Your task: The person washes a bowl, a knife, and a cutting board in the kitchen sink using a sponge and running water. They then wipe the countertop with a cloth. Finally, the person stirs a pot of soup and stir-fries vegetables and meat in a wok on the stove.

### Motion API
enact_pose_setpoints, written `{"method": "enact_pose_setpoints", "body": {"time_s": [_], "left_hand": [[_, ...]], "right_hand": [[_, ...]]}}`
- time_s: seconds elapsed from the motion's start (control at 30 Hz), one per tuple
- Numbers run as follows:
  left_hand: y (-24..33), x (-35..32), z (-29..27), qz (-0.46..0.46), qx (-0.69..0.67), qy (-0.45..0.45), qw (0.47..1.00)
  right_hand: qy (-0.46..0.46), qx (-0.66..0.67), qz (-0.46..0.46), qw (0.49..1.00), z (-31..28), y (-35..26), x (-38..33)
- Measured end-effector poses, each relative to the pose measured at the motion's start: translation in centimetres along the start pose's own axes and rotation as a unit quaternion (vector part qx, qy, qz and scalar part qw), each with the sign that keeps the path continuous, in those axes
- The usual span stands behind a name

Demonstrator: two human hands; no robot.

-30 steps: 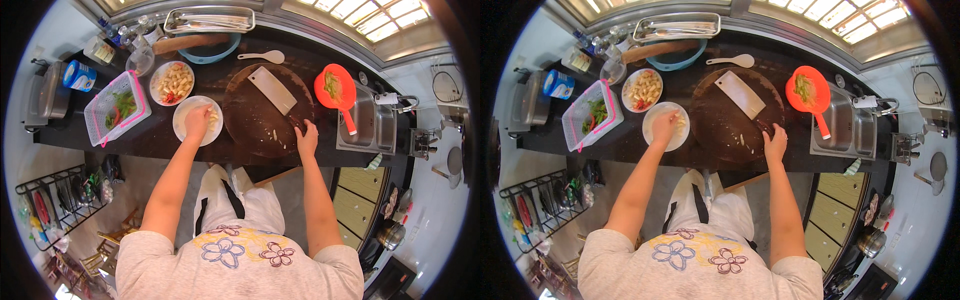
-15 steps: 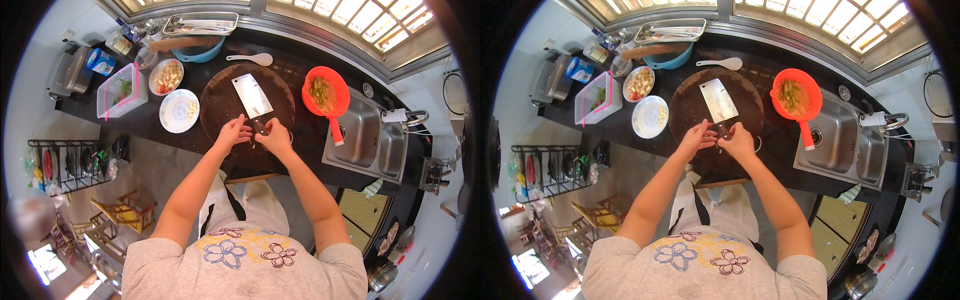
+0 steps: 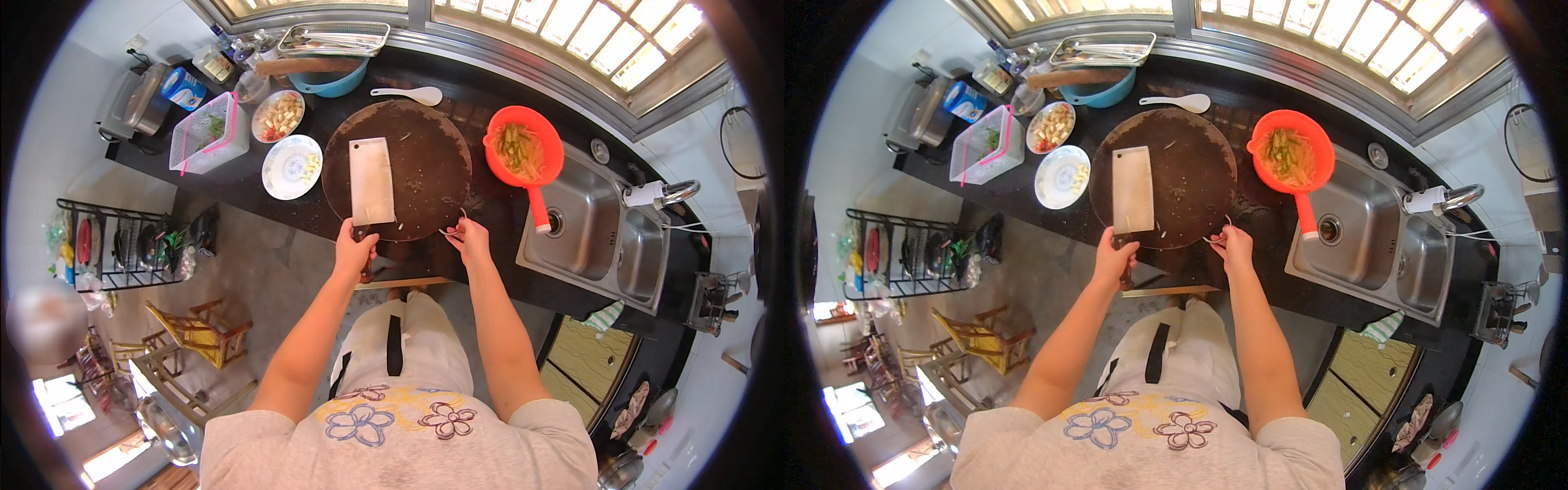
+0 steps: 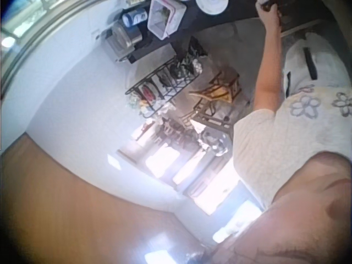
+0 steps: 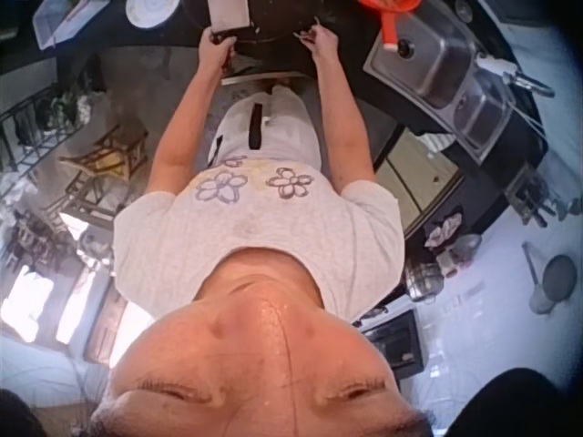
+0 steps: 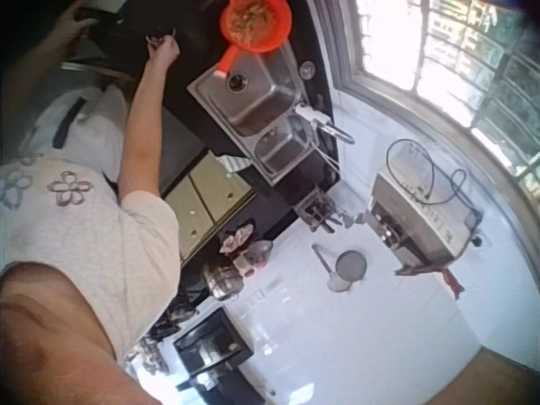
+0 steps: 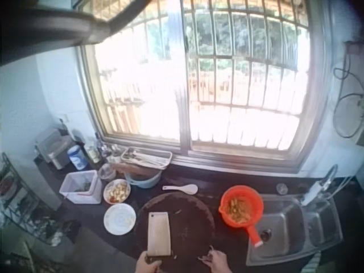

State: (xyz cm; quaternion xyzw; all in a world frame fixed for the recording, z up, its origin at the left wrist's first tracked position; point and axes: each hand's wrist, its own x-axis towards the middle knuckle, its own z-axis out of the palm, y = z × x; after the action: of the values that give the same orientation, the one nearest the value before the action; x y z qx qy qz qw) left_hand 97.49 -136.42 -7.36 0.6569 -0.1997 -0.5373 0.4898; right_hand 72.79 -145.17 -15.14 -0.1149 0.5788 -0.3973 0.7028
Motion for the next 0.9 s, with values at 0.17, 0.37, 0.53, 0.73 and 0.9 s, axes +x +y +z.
{"method": "enact_pose_setpoints", "body": {"time_s": [0.17, 0.37, 0.53, 0.73, 0.9], "left_hand": [[-2.3, -3.3, -2.9, 0.144, 0.102, 0.059, 0.983], [-4.4, -9.4, -3.5, 0.024, -0.051, 0.047, 0.997], [-6.1, -16.8, 0.1, 0.02, -0.033, 0.009, 0.999], [-7.8, -24.5, 8.8, 0.013, 0.079, -0.094, 0.992], [-10.5, -27.3, 16.6, -0.064, 0.116, -0.184, 0.974]], "right_hand": [[-0.026, 0.045, -0.095, 0.994, 0.4, 3.8, -7.4], [0.038, -0.035, -0.121, 0.991, -4.5, 5.2, -20.0], [0.062, -0.072, -0.089, 0.991, -12.4, 4.7, -26.4], [0.052, 0.002, -0.126, 0.991, -24.5, 1.6, -31.3], [0.073, 0.01, -0.17, 0.983, -33.7, -1.1, -33.0]]}}
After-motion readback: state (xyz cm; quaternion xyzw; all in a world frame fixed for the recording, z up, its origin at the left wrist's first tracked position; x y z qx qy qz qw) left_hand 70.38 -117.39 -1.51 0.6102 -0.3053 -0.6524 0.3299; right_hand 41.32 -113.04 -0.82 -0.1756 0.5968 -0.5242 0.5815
